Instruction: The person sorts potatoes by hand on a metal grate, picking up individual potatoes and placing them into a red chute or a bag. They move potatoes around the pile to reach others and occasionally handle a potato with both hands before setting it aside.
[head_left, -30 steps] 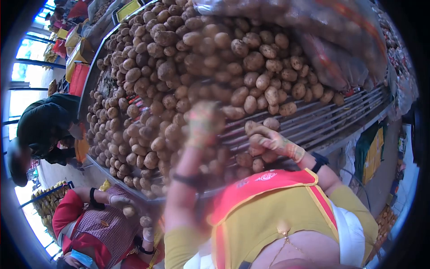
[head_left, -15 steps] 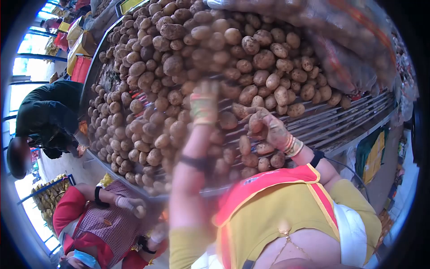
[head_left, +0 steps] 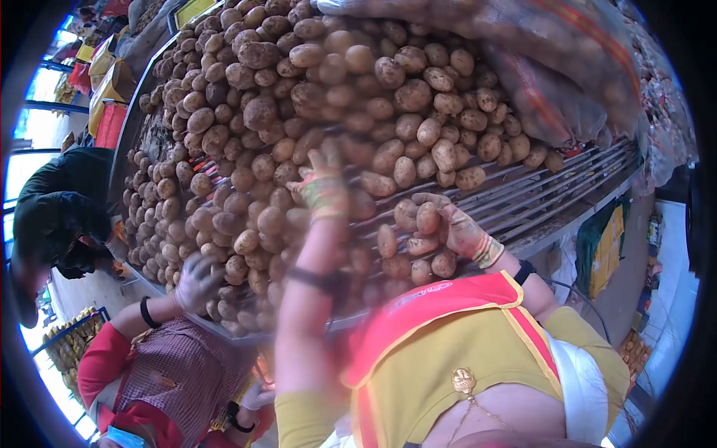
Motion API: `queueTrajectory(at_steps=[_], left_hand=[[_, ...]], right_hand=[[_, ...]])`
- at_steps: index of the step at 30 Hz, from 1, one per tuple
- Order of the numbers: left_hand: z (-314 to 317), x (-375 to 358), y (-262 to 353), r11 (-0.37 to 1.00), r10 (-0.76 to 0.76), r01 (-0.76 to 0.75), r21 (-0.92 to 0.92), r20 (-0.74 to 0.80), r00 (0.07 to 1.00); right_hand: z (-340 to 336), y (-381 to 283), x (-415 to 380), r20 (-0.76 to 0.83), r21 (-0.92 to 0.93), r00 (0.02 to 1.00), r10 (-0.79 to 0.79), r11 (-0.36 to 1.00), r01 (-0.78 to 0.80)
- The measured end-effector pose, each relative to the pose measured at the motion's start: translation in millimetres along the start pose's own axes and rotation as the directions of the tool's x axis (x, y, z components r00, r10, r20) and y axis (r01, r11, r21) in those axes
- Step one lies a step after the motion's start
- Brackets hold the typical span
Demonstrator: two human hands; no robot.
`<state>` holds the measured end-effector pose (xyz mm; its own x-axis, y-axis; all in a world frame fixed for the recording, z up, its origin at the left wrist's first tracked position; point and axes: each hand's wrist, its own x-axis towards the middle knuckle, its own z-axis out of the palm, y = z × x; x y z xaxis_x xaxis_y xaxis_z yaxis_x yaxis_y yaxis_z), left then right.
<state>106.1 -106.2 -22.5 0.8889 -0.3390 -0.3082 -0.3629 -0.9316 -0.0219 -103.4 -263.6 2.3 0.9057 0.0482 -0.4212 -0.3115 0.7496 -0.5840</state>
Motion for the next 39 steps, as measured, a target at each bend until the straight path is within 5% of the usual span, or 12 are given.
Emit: queueTrajectory(at_steps=[8, 12, 15, 17, 20, 22, 25, 27, 29, 31, 34, 39], left_hand=[[5.0, 11.2, -12.1, 0.977, 0.150, -0.156, -0.148, -0.050, 0.987], [-4.3, 9.0, -31.7, 0.774, 0.162, -0.203, -0.600, -0.121, 0.979], [-13.7, -24.2, -40.9, -0.080, 0.057, -0.077, -0.994, -0.081, 0.995], [-3.7, -56.8, -44.9, -0.598, 0.128, 0.136, -0.790, 0.074, 0.989], [43.8, -83.8, -52.6, -0.892, 0.293, 0.332, -0.306, 0.167, 0.942], [45.8, -97.9, -44.0, -0.918, 0.394, 0.381, 0.108, 0.143, 0.908], [50.1, -109.7, -34.1, -0.973, 0.218, 0.224, -0.058, 0.095, 0.971], [49.8, -112.5, -38.5, -0.928, 0.233, 0.200, 0.314, 0.069, 0.970], [40.2, -116.9, -53.4, -0.356, 0.345, 0.157, 0.921, -0.026, 0.938], [40.3, -120.6, -59.1, -0.333, 0.358, 0.190, 0.924, -0.063, 0.932], [44.3, -117.3, -62.4, -0.965, 0.253, 0.255, -0.064, 0.034, 0.967], [50.3, -115.6, -46.8, -0.946, 0.244, 0.275, -0.172, 0.181, 0.953]], right_hand=[[51.4, -25.8, -8.2, -0.093, -0.268, 0.977, 0.191, 0.940, -0.209], [27.0, -5.5, 10.5, -0.039, -0.294, 0.995, 0.090, 0.951, -0.097], [45.1, -20.8, 22.3, -0.009, -0.512, 0.994, -0.106, 0.854, 0.087], [58.7, -34.3, 29.6, 0.002, -0.591, 0.986, -0.168, 0.795, 0.136], [73.8, -29.3, 51.2, 0.162, -0.831, 0.940, -0.299, 0.472, 0.293], [87.6, -26.8, 64.7, 0.331, -0.875, 0.927, -0.177, 0.311, 0.372], [102.4, -39.0, 96.2, 0.675, -0.736, 0.723, -0.147, -0.205, 0.646], [94.0, -64.2, 138.8, 0.778, -0.618, 0.575, -0.254, -0.478, 0.625], [87.8, -113.8, 185.1, 0.665, -0.701, 0.598, -0.448, -0.651, 0.292], [55.9, -157.3, 229.2, 0.433, -0.780, 0.659, -0.615, -0.622, -0.067], [37.8, -161.5, 248.3, 0.100, -0.837, 0.886, -0.453, -0.520, -0.171], [24.6, -133.0, 200.9, 0.340, -0.916, 0.890, -0.304, -0.322, 0.240]])
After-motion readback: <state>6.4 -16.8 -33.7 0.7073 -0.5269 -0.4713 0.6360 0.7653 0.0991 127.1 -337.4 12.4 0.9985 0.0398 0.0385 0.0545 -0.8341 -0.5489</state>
